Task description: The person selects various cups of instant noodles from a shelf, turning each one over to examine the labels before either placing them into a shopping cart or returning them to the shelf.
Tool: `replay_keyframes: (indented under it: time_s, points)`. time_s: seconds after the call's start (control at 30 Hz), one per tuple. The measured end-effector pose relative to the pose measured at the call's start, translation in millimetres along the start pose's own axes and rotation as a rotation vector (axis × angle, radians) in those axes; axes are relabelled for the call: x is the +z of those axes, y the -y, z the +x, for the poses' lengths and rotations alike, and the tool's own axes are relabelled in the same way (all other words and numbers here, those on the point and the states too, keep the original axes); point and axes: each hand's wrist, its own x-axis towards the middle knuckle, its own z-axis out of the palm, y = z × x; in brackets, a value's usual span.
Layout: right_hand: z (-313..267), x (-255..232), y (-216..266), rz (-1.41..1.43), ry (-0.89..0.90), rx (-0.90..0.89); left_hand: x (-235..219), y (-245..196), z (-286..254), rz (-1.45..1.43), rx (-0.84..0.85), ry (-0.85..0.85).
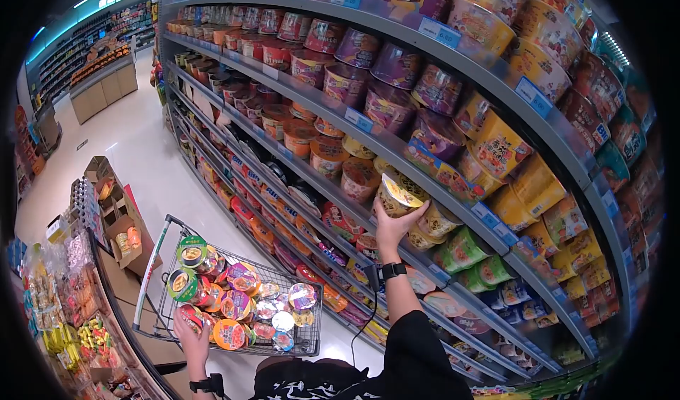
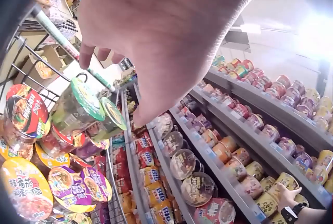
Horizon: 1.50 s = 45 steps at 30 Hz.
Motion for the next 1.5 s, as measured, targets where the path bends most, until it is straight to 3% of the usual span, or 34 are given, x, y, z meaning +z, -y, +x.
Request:
replay_keyframes:
  time_s: [0.23,0.5,0.6,0.63,0.67,0.77,0.93,1.0,1.07,1.17,1.2,1.27,1.4,1.47,1.5]
  points:
    - [3,16,-9,-0.180,-0.036,-0.072,17,66,10,0.063,-0.112,-0.050]
    - [-3,26,-40,-0.234,-0.066,-0.154,47,67,1,0.011,-0.144,0.018]
    - [-13,27,-59,-0.315,-0.073,-0.057,58,70,-2,-0.022,-0.135,0.017]
    - [-21,27,-31,-0.262,-0.076,-0.048,62,74,-4,-0.020,-0.120,0.022]
    - [-27,26,-28,-0.270,-0.031,-0.035,66,79,-7,-0.016,-0.112,0.023]
    - [-44,21,-29,-0.254,0.086,-0.379,80,90,-12,-0.019,-0.104,0.025]
    - [-127,-14,-50,-0.201,0.518,-0.491,89,81,-20,0.027,-0.118,0.072]
    - [-162,-44,-73,-0.261,0.852,-0.393,102,80,-20,0.032,-0.061,0.115]
    - [-191,-70,-85,-0.295,1.088,-0.180,119,71,-17,0.079,-0.055,0.165]
    - [-222,-121,-128,-0.371,1.277,0.030,155,75,-17,0.127,-0.060,0.224]
    - [-230,-142,-151,-0.378,1.277,0.036,168,79,-19,0.134,-0.076,0.226]
    - [-245,-185,-195,-0.445,1.367,0.380,178,82,-19,0.165,-0.126,0.308]
    - [-265,-276,-241,-0.621,1.285,0.529,196,86,-8,0.301,-0.239,0.377]
    - [-267,-316,-245,-0.463,1.143,1.005,204,91,-5,0.322,-0.228,0.401]
    - [-265,-328,-239,-0.471,1.131,1.010,203,88,-4,0.323,-0.214,0.428]
